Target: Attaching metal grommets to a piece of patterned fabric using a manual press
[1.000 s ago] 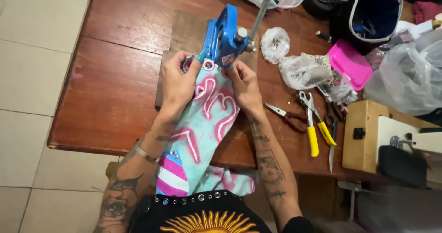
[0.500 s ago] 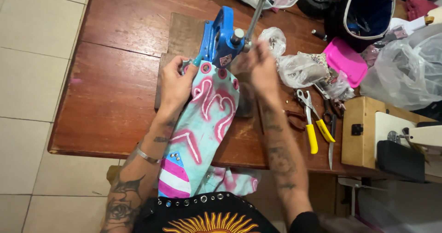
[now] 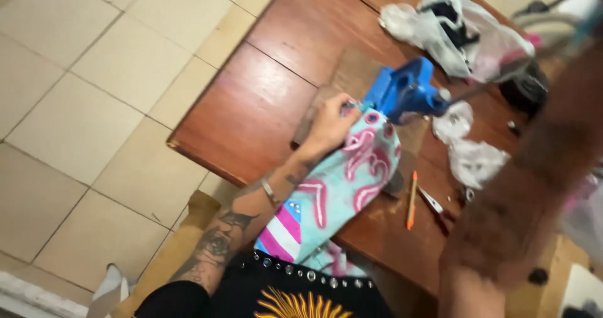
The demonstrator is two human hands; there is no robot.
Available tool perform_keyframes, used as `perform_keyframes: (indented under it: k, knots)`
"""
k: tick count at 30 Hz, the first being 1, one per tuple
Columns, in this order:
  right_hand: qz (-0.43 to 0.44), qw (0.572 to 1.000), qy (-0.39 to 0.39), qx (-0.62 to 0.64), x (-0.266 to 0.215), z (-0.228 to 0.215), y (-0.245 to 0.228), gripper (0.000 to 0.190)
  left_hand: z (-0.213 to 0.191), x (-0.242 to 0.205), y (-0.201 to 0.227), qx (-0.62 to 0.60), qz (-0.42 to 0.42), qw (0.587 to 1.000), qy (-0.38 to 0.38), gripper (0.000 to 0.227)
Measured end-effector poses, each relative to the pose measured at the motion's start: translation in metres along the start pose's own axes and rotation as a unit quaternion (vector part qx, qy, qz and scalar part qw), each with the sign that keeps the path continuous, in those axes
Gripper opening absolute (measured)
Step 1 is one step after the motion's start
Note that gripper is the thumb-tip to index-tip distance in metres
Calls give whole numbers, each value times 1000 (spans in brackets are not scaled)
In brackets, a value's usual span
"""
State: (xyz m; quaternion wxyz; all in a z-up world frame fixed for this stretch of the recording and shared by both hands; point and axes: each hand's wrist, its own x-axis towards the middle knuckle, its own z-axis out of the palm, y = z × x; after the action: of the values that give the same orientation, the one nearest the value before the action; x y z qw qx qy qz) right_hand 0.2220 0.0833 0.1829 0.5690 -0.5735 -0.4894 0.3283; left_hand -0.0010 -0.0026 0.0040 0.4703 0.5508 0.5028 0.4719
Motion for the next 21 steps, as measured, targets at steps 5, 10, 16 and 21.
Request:
perform_keyframes:
  k: [5,10,16,21]
  knots:
    - [-381,719,149,-561,-172,-26,-32,28,-8,-3,23,31,-40,999,-15,17]
    - [-436,888,95,-111,-198,54,-84,26,-3,-2,13,45,-38,998,-15,19]
    - [-464,876,130,-12,-214,81,-100,32,2,3,4,7,-4,1000,-19,14]
    - [-482,873,60,-40,-236,73,-74,42,-7,0,18,5,-6,1000,-29,12]
